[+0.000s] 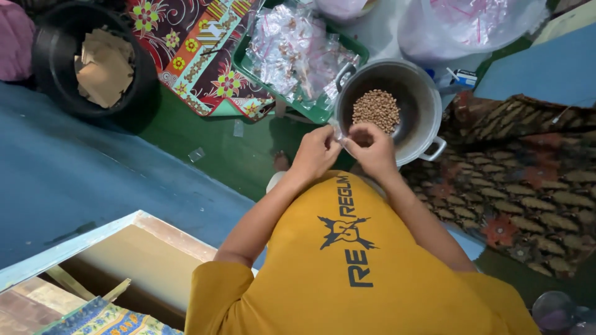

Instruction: Manually scooping peanuts from a large pot into individual plastic bags for packaging.

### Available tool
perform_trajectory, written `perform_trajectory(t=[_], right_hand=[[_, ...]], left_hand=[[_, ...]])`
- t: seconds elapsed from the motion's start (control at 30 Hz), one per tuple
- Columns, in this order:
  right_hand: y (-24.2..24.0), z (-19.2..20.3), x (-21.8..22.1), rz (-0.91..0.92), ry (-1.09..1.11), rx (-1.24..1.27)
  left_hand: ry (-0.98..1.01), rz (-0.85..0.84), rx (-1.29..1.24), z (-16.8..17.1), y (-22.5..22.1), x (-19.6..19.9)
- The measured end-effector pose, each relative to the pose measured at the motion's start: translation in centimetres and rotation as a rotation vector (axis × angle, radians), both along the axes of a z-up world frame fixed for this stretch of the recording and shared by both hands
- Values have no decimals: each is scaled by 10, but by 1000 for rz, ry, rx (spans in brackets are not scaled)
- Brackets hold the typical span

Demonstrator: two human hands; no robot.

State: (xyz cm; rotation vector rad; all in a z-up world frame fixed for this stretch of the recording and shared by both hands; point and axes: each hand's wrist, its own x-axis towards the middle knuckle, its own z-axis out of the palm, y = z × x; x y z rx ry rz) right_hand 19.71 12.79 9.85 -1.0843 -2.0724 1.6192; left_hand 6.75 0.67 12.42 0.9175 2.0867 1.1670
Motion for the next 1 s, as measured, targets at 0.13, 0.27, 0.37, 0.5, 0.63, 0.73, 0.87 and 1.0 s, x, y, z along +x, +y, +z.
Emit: perform_trajectory(t=[0.13, 0.27, 0.37, 0.5, 0.63, 0.73, 0.87, 1.0], right_hand=[[22, -26, 15, 104, 123, -762], [25, -45, 30, -9, 182, -956], [34, -51, 35, -120, 194, -918], [48, -53, 42, -224, 253, -895], [59, -53, 42, -222, 261, -904], [66, -53, 42, -234, 250, -932], [67, -44, 39, -268, 249, -896], [69, -42, 38, -244, 210, -610]], left_hand=[[-216, 51, 102, -28, -7, -7], [-480, 26, 229, -28, -5, -10], [-676, 64, 281, -24, -3, -12], [-800, 65, 281, -26, -2, -14], [-883, 86, 294, -49, 1, -11], [-910, 94, 287, -49, 5, -12], [-953, 60, 300, -38, 11, -15], [-1009, 57, 271, -51, 17, -13]])
